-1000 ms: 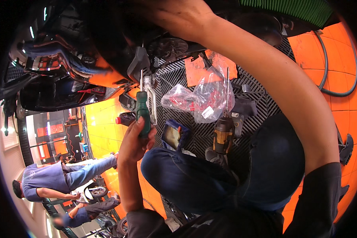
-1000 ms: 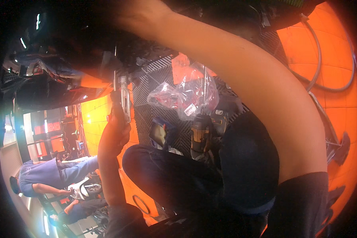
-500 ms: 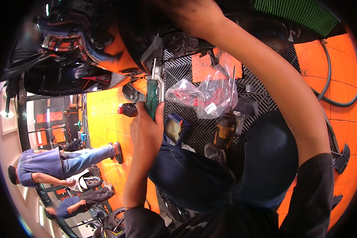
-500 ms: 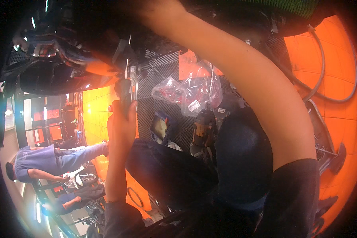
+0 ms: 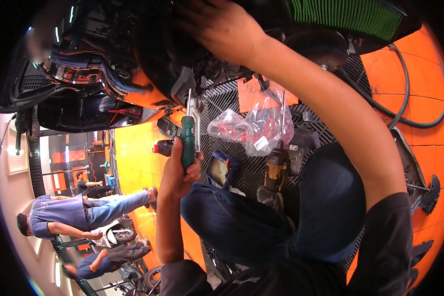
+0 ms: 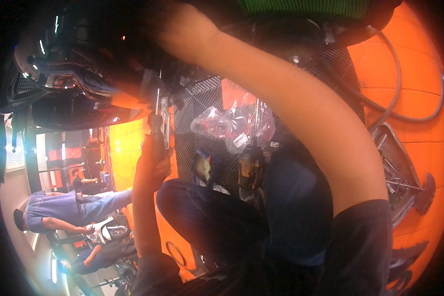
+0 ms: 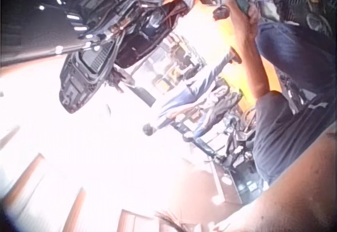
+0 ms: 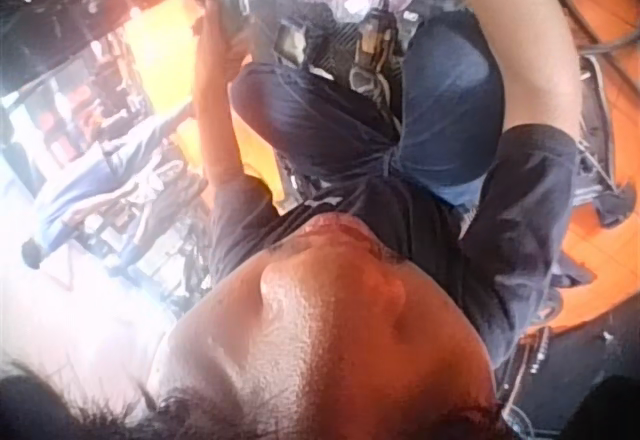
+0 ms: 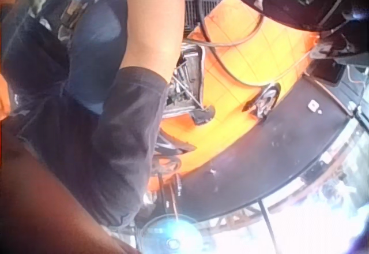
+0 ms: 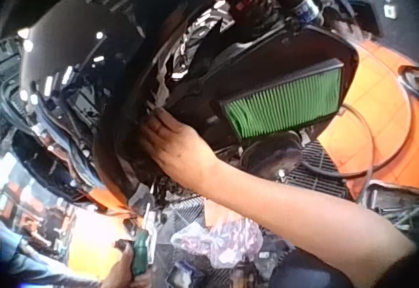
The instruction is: The person sits on the floor and works on the underside of a motorcycle. They use a power drill and a screwdriver to remove and install parts, including a black plastic cover, while handling various tools and components.
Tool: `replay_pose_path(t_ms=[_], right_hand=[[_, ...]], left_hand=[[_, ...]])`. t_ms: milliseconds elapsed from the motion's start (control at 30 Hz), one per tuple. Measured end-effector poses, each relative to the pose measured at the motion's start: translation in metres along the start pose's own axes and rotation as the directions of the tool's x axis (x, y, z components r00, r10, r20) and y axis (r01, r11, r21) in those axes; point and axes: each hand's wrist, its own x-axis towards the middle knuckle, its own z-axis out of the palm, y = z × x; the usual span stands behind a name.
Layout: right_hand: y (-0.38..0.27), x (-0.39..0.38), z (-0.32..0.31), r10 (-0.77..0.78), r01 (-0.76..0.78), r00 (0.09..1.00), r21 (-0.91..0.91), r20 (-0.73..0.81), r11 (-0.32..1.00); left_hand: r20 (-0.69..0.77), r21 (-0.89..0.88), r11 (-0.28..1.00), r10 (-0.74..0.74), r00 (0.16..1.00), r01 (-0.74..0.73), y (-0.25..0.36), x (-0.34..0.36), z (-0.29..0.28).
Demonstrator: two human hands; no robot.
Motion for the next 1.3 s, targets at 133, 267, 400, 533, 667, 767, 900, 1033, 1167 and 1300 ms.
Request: replay_pose_path(t_ms=[133, 267, 400, 533, 667, 767, 900, 1033, 1167, 1300], right_hand=[[0.007, -0.002, 0.006, -0.074, 0.073, 0.996, -0.027, -0.044, 0.997], [0.011, -0.005, 0.008, -0.101, 0.099, 0.994, -0.053, -0.051, 0.994], [0.012, -0.004, 0.009, -0.115, 0.114, 0.989, -0.017, -0.097, 0.993], [0.01, -0.004, 0.009, -0.097, 0.095, 0.993, -0.025, -0.072, 0.995], [0.008, -0.003, 0.006, -0.07, 0.07, 0.996, 0.001, -0.061, 0.998], [0.006, -0.002, 0.004, -0.07, 0.069, 0.997, -0.035, -0.042, 0.997], [0.004, -0.001, 0.002, -0.06, 0.06, 0.998, -0.061, 0.007, 0.996], [0.002, 0.0, 0.001, -0.045, 0.045, 0.999, -0.057, 0.011, 0.997], [0.002, 0.0, 0.001, -0.049, 0.049, 0.999, -0.065, 0.003, 0.997], [0.003, -0.001, 0.001, -0.058, 0.06, 0.998, -0.058, 0.04, 0.996]], left_hand=[[0.043, 0.157, 0.957, 0.242, 0.969, -0.245, -0.014, 0.005, -0.006], [0.01, 0.02, 0.977, 0.214, 0.977, -0.214, -0.021, 0.014, -0.012], [-0.047, 0.051, 0.978, 0.203, 0.978, -0.201, -0.02, 0.017, -0.011], [-0.061, 0.184, 0.938, 0.308, 0.949, -0.293, -0.02, 0.013, -0.007], [-0.069, 0.272, 0.892, 0.392, 0.917, -0.361, -0.021, 0.012, -0.003], [-0.094, 0.242, 0.9, 0.393, 0.915, -0.362, -0.02, 0.013, 0.0], [-0.125, 0.071, 0.966, 0.255, 0.959, -0.248, -0.017, 0.014, 0.0], [-0.006, -0.035, 0.99, 0.139, 0.99, -0.139, -0.013, 0.011, -0.007], [0.126, -0.115, 0.992, 0.072, 0.989, -0.057, -0.008, 0.009, -0.007], [-0.158, 0.024, 0.998, 0.065, 0.985, -0.062, -0.009, 0.008, 0.008]])
